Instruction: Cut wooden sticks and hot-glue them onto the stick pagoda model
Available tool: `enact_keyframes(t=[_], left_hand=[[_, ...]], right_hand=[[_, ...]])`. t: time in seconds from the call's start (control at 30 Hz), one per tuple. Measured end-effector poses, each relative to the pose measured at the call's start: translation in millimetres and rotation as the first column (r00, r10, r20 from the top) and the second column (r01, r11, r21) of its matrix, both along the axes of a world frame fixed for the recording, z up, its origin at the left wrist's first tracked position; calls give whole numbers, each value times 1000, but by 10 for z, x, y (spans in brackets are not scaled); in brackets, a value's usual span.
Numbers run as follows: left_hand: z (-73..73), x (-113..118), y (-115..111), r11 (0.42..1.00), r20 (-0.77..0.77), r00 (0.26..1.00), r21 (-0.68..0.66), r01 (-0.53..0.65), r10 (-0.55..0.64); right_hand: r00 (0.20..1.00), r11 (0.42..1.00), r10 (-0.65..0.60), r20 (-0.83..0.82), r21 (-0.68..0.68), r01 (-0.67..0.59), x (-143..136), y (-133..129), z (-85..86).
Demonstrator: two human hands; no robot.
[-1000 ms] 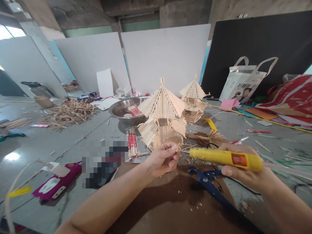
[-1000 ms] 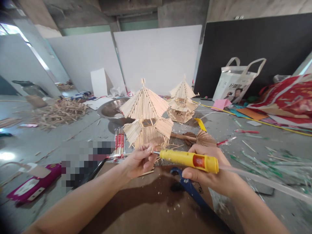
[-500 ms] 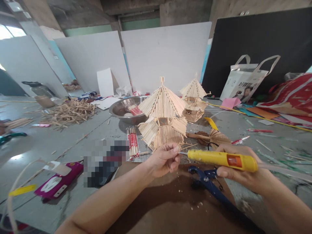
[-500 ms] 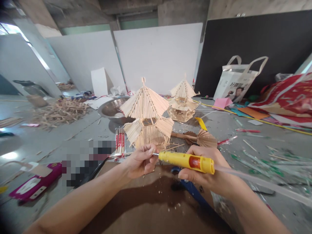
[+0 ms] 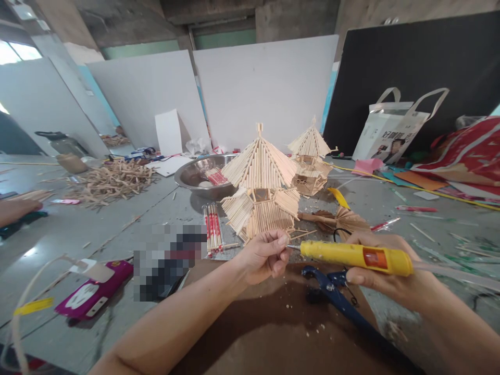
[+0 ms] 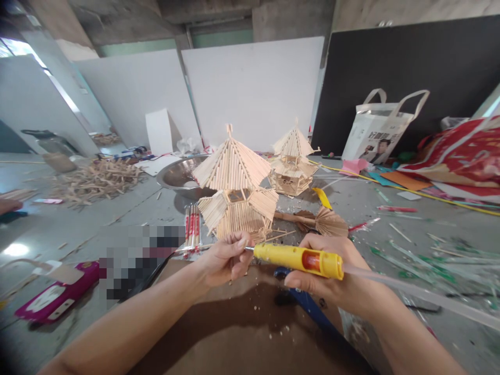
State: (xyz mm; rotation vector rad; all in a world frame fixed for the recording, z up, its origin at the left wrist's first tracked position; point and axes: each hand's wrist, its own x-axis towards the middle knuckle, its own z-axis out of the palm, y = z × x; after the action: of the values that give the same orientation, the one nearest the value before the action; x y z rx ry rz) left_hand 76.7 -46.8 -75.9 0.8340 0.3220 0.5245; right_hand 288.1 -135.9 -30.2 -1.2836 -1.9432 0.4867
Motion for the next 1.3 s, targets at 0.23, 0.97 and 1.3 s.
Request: enact_keyframes(t=[0.23,0.97,1.3], left_hand=[[3,7,-2,1000,3,1000,7,15,-15],[36,22,-39,999,10,999,23,33,-33],[344,-123,-28,963,41,984,200,-181,176]], right_hand=[[1000,1000,4,-17,-18,-5,-5,-11,5],[998,998,-66,-4,19,66,39,1,3],[994,993,-70,-82,84,77,69,-30,25]])
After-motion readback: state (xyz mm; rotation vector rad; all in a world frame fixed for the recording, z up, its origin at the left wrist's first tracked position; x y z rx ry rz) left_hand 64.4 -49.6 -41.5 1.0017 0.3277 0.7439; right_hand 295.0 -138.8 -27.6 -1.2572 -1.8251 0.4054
